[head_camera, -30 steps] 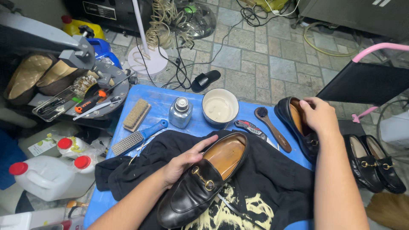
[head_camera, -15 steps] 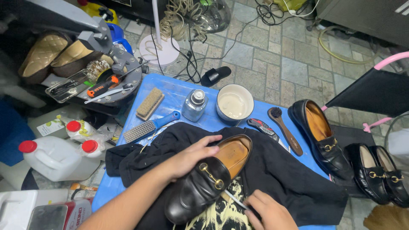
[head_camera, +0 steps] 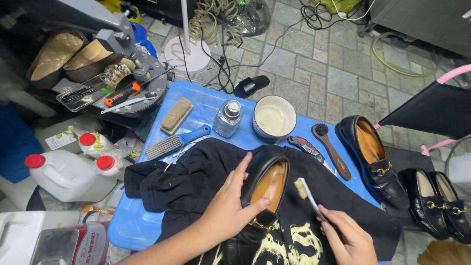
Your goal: The person cleans the interior of a black loafer using a toothbrush and cotton swabs, applying a cleaning solution from a bowl. They also use a utility knife to scrape the insole and a cloth to wipe the shoe.
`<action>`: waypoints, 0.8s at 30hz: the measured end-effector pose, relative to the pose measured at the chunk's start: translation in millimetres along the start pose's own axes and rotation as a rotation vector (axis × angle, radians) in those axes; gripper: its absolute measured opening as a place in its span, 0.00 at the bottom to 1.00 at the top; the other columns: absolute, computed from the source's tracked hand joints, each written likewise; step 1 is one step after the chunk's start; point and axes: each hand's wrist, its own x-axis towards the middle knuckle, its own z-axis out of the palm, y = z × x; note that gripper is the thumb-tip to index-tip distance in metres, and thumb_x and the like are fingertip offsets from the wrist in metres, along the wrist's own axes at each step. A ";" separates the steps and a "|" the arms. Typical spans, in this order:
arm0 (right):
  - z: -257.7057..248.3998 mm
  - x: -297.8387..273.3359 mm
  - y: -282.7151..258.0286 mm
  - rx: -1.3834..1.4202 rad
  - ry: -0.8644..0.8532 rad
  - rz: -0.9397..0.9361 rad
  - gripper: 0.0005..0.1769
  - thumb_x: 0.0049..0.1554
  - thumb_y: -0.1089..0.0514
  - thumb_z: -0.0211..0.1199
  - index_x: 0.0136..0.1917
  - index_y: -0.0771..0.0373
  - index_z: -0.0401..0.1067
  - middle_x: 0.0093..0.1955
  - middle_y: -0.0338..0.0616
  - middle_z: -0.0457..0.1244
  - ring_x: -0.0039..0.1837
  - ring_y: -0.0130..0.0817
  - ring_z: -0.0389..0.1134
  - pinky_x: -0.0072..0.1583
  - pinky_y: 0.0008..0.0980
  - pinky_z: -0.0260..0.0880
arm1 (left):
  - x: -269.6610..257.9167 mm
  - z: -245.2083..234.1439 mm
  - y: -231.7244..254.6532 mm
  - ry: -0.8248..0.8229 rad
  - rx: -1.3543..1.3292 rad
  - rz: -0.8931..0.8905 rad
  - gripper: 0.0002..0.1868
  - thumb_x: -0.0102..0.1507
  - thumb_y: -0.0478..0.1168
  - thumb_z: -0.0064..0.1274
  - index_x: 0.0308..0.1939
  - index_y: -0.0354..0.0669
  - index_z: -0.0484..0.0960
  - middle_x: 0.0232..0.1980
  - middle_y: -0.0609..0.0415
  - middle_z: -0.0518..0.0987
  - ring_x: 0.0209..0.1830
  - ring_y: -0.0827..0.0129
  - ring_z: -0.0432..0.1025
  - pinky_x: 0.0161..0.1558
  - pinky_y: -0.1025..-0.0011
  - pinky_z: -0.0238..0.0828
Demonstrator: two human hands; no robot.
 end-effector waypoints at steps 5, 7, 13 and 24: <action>2.1 8.4 -21.3 -0.138 0.062 -0.137 0.16 0.44 0.65 0.75 0.48 0.67 0.81 0.40 0.41 0.73 0.42 0.25 0.75 0.47 0.21 0.73 | 29.1 -10.8 11.6 -0.145 0.325 0.033 0.46 0.57 0.60 0.60 0.78 0.62 0.61 0.41 0.47 0.74 0.38 0.54 0.75 0.43 0.62 0.73; -2.4 8.0 -23.9 -0.161 0.076 -0.035 0.16 0.41 0.65 0.78 0.46 0.67 0.82 0.36 0.40 0.73 0.38 0.28 0.73 0.42 0.22 0.71 | 42.6 -12.2 15.8 -0.147 0.337 0.055 0.41 0.57 0.61 0.59 0.74 0.64 0.67 0.34 0.50 0.74 0.33 0.58 0.74 0.38 0.63 0.72; 1.9 5.8 -26.9 0.117 0.061 -0.099 0.12 0.46 0.70 0.72 0.46 0.69 0.80 0.41 0.45 0.72 0.42 0.27 0.73 0.44 0.20 0.69 | 46.7 3.2 11.6 -0.021 0.264 0.057 0.33 0.57 0.59 0.60 0.66 0.63 0.79 0.27 0.54 0.71 0.29 0.64 0.70 0.34 0.66 0.67; 58.5 -11.8 -38.4 -0.078 0.147 -0.597 0.17 0.47 0.68 0.70 0.51 0.67 0.75 0.55 0.50 0.70 0.59 0.43 0.74 0.57 0.31 0.76 | 51.0 15.2 -25.6 -0.014 0.013 0.425 0.32 0.63 0.46 0.57 0.70 0.40 0.73 0.70 0.42 0.70 0.71 0.52 0.63 0.71 0.61 0.55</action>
